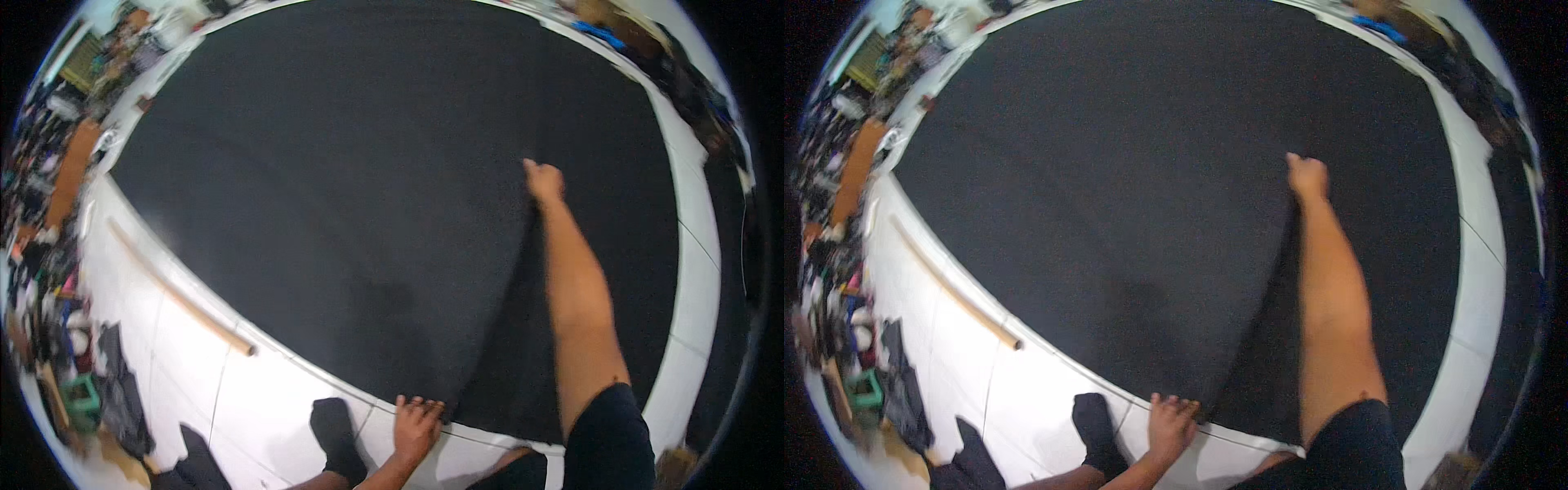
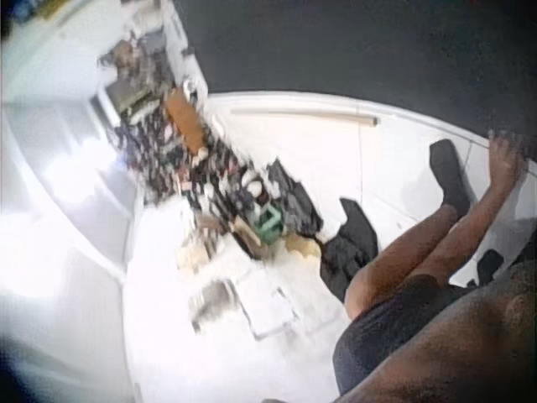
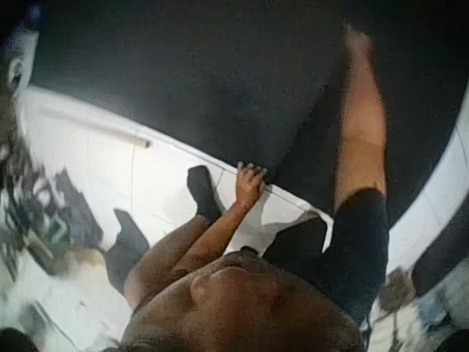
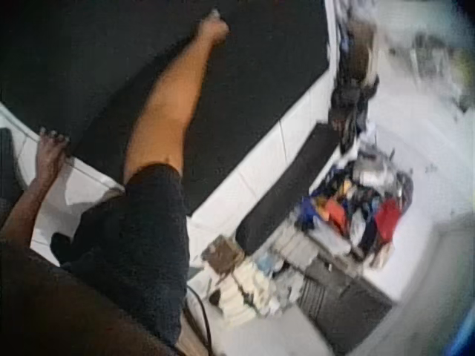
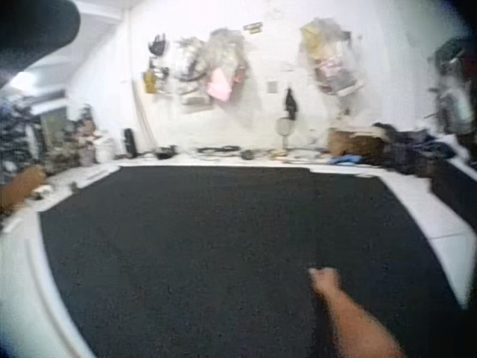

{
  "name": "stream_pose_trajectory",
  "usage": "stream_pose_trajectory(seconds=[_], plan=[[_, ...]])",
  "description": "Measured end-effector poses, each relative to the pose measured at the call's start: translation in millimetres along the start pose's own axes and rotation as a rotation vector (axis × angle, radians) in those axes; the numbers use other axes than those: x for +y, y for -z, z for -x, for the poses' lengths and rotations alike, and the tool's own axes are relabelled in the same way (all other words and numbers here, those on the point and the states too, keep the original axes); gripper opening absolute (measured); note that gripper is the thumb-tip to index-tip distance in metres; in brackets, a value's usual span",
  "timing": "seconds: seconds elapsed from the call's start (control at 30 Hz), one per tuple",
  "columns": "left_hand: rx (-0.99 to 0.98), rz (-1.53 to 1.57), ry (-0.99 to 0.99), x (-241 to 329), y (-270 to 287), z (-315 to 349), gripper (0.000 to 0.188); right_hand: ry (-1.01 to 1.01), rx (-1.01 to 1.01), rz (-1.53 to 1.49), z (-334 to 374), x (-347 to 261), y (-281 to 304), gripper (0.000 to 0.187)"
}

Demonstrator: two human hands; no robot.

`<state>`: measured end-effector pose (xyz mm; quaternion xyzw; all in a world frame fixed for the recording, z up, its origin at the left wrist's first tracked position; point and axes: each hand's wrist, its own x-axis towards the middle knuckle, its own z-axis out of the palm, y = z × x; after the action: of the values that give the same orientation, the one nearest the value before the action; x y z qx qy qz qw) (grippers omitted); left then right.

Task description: The person spreads a large piece of black fabric on the floor, aligns the edges, and uses a wooden pole to smooth and flatten the material.

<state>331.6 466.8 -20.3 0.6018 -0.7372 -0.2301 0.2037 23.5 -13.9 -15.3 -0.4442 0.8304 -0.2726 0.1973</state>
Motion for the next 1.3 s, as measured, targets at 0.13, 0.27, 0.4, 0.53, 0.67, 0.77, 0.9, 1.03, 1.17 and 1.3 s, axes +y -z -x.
stream_pose_trajectory(seconds=[0.13,0.27,0.4,0.53,0.67,0.77,0.9,1.03,1.17,1.3], plan=[[-0.069,0.011,0.021,1,-1,2,0.050,0.040,0.019,0.028,-34,39,-15,0.042],[-0.013,0.000,0.044,3,-5,3,0.046,-0.004,-0.045,-0.178,-28,44,-28,0.036],[0.000,-0.013,0.032,7,-6,3,0.050,0.015,-0.012,-0.052,-28,42,-29,0.038],[-0.002,-0.040,0.023,9,-7,0,0.047,0.061,0.041,-0.017,-33,47,-31,0.039],[0.003,-0.060,0.014,11,-8,-4,0.036,0.070,0.081,0.024,-36,53,-31,0.038],[0.009,-0.078,0.002,10,-8,-5,0.031,0.058,0.086,0.038,-33,54,-33,0.038],[0.035,-0.083,-0.016,13,-4,-6,0.027,0.017,0.083,-0.016,-29,46,-33,0.039],[0.027,-0.074,-0.041,14,-5,-10,0.023,0.006,0.119,-0.058,-37,57,-36,0.038],[0.035,-0.013,-0.059,4,-16,-1,0.036,-0.001,0.101,-0.089,-39,58,-40,0.036],[-0.008,0.023,-0.070,2,-13,1,0.041,-0.032,0.096,-0.138,-42,62,-44,0.037]])
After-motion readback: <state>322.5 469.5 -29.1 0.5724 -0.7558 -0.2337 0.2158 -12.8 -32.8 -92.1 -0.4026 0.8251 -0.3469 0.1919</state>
